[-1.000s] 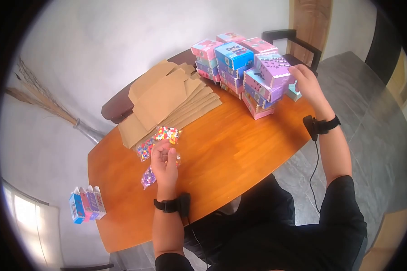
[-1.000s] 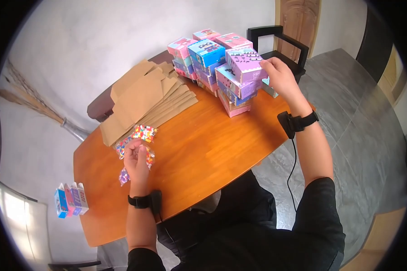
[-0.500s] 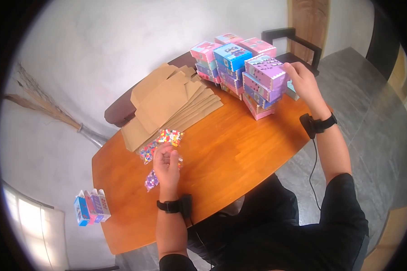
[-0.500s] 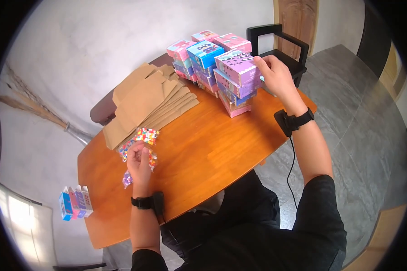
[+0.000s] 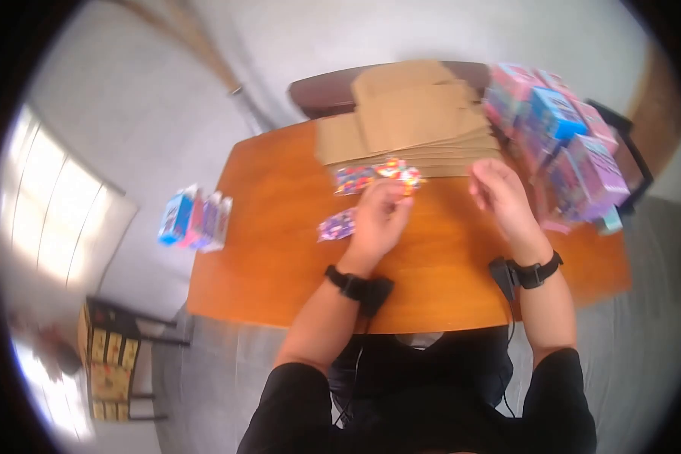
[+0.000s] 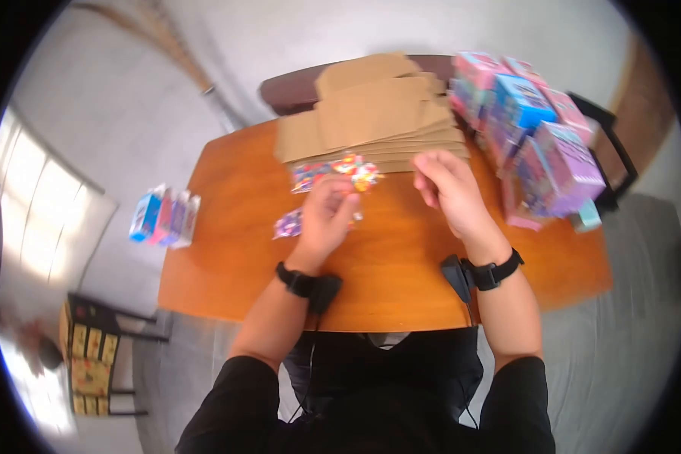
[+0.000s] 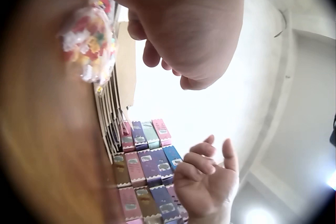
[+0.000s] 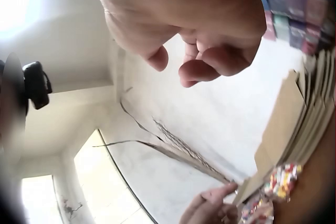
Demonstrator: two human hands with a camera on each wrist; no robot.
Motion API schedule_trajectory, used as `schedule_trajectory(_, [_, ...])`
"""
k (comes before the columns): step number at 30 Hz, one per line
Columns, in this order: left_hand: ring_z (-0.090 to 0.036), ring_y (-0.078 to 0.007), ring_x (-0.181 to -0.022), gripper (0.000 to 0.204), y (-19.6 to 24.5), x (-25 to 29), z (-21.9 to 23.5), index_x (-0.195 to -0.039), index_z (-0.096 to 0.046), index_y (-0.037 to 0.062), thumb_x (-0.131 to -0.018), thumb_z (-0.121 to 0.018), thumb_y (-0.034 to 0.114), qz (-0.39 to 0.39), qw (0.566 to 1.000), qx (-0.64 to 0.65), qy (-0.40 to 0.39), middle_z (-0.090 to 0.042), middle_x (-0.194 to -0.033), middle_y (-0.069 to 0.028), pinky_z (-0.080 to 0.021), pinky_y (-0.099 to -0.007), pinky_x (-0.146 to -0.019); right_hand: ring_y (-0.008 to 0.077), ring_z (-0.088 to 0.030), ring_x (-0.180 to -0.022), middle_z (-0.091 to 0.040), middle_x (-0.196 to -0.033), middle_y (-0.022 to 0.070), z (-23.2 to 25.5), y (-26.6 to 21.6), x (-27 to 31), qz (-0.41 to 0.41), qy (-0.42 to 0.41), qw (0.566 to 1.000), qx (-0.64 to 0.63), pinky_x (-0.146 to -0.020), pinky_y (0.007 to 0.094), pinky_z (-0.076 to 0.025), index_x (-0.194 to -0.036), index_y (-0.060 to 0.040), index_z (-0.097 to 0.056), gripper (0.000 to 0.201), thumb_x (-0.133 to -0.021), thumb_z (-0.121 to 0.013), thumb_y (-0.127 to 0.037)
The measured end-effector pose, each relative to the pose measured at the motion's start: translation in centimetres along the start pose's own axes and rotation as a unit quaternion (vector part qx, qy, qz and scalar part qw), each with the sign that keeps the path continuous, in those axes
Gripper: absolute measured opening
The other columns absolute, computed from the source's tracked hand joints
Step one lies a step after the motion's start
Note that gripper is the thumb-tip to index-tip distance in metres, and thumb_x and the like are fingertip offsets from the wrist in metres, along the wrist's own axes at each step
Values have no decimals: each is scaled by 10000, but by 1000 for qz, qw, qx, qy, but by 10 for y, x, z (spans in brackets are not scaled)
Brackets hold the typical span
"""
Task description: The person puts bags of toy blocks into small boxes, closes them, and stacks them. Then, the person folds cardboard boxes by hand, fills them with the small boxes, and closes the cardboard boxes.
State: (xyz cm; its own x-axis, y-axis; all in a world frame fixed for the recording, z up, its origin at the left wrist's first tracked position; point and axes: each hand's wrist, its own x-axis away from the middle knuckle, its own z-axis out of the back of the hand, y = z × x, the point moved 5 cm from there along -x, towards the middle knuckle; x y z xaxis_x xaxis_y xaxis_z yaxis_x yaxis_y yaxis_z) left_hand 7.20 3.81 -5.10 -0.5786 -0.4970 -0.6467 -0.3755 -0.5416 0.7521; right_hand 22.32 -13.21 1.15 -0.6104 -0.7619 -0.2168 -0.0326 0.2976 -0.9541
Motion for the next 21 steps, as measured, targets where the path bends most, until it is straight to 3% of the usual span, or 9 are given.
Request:
schedule_trajectory(3, [-633, -185, -784, 204, 5, -1, 0, -1029, -593, 23, -869, -711, 67, -43, 998, -40, 16, -622, -1039, -114, -533, -291, -641, 56, -397, -510, -490, -675, -39, -7, 39, -3, -91, -64, 990, -88, -469, 214, -299, -975, -78, -613, 212, -998, -578, -286])
schedule_trajectory(5, [-619, -154, -755, 256, 16, -1, 2, -1094, -567, 23, -879, -701, 56, -31, 996, -79, 2, -591, -1045, -101, -521, -278, -652, 62, -370, -493, -456, -651, -41, 2, 62, 1, -166, -23, 976, -142, -457, 219, -282, -989, -82, -608, 217, -1001, -574, -295])
schedule_trajectory(9, [-589, -118, -726, 333, 28, -2, 3, -1159, -546, 26, -872, -712, 64, 30, 995, -94, -9, -576, -994, -73, -499, -272, -658, 64, -368, -480, -456, -639, -39, 6, 84, 3, -226, -28, 966, -125, -444, 218, -277, -999, -83, -600, 217, -998, -580, -300])
schedule_trajectory(13, [-577, -123, -707, 354, 34, -4, 13, -1174, -542, 37, -868, -715, 77, -2, 993, -107, 40, -583, -922, -63, -489, -285, -657, 67, -364, -465, -457, -635, -37, 12, 97, 0, -259, -11, 960, -109, -432, 219, -278, -998, -83, -596, 212, -991, -589, -294])
schedule_trajectory(15, [-572, -111, -734, 365, 27, -10, 32, -1178, -539, 43, -863, -720, 77, 107, 983, -93, 118, -589, -925, -69, -490, -281, -678, 68, -366, -464, -457, -634, -37, 13, 98, -1, -262, -14, 958, -115, -432, 220, -280, -1000, -82, -595, 211, -990, -591, -293])
schedule_trajectory(16, [-568, -107, -756, 399, 27, -14, 47, -1192, -517, 41, -851, -725, 60, 111, 972, -98, 181, -583, -1035, -88, -495, -277, -694, 69, -367, -463, -456, -633, -36, 14, 98, -1, -268, -8, 956, -121, -432, 220, -281, -1002, -81, -595, 211, -988, -593, -291])
schedule_trajectory(19, [-552, -124, -885, 521, 25, -13, 111, -1262, -444, 36, -833, -740, 32, 64, 920, -36, 384, -558, -1153, -87, -510, -282, -743, 70, -370, -461, -458, -632, -35, 15, 99, -2, -275, -4, 953, -126, -429, 223, -281, -1004, -80, -594, 221, -984, -600, -300])
schedule_trajectory(20, [-546, -135, -946, 543, 15, 1, 139, -1278, -433, 38, -831, -743, 31, 83, 899, -26, 429, -554, -1167, -98, -508, -282, -766, 70, -370, -461, -458, -632, -35, 15, 99, -3, -273, -8, 954, -127, -429, 223, -281, -1004, -80, -594, 221, -984, -600, -300])
schedule_trajectory(21, [-545, -178, -982, 632, 22, 1, 142, -1304, -401, 36, -790, -770, 44, 113, 901, -2, 418, -523, -1201, -108, -500, -353, -852, 69, -370, -461, -457, -630, -36, 15, 100, -3, -279, -8, 952, -129, -426, 224, -278, -1005, -81, -595, 224, -982, -602, -304])
